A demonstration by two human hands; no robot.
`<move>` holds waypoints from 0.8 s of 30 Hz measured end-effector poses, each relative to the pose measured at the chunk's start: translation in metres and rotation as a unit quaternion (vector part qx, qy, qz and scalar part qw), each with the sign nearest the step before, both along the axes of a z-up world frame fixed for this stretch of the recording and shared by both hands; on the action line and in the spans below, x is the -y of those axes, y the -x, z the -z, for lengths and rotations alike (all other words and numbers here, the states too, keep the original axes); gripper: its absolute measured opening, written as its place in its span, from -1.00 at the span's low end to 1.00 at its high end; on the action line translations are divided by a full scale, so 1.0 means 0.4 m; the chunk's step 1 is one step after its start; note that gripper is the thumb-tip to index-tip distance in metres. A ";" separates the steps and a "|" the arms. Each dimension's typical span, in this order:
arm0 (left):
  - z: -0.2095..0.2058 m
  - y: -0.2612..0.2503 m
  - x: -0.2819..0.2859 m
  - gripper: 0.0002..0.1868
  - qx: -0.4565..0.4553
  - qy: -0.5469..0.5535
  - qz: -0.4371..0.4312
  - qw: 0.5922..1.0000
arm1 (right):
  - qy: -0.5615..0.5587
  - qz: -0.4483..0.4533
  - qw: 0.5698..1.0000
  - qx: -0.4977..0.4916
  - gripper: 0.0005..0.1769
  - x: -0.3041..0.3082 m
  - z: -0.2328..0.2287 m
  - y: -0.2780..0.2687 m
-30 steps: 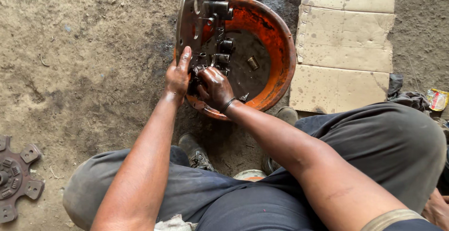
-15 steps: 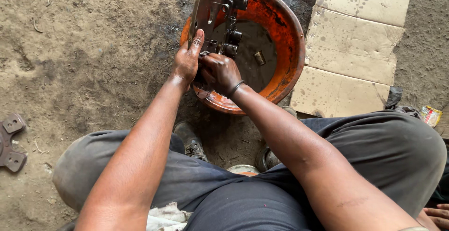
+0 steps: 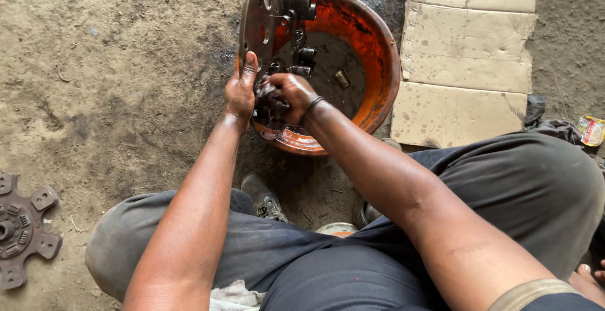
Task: The person sits on the ground and scrubs a metal mechanical part with a rag while dipping it into a bucket of dark liquid. The person repeatedly wipes and rinses the part, focusing on different sections of the component.
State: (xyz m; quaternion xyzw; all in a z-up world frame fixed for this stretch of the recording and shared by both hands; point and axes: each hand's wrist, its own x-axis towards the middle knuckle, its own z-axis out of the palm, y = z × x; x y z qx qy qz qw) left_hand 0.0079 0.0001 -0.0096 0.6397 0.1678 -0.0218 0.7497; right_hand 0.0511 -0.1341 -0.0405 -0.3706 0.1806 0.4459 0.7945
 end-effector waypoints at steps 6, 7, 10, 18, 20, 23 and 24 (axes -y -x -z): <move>0.044 -0.018 0.004 -0.18 0.058 -0.017 -0.049 0.997 | -0.032 0.028 0.998 -0.037 -0.68 -0.034 -0.027 0.042; 0.053 -0.024 -0.003 -0.22 0.048 -0.024 -0.049 0.997 | -0.036 0.011 0.999 -0.022 -0.63 -0.041 -0.024 0.060; 0.074 -0.015 -0.020 -0.27 0.009 -0.044 -0.044 0.998 | -0.137 -0.071 0.981 0.121 -0.72 -0.012 -0.001 0.085; -0.015 0.001 0.013 -0.30 -0.071 -0.201 -0.061 0.975 | 0.337 -0.044 0.485 0.806 -0.63 0.064 -0.053 0.081; -0.035 0.008 0.020 -0.30 -0.050 -0.233 -0.062 0.969 | 0.339 -0.043 0.477 0.810 -0.55 0.075 -0.084 0.084; -0.059 0.002 0.021 -0.30 -0.059 -0.220 -0.044 0.973 | 0.336 -0.058 0.533 0.774 -0.53 0.088 -0.091 0.076; -0.061 0.007 0.021 -0.29 -0.072 -0.204 -0.037 0.976 | 0.326 -0.061 0.566 0.755 -0.56 0.075 -0.077 0.069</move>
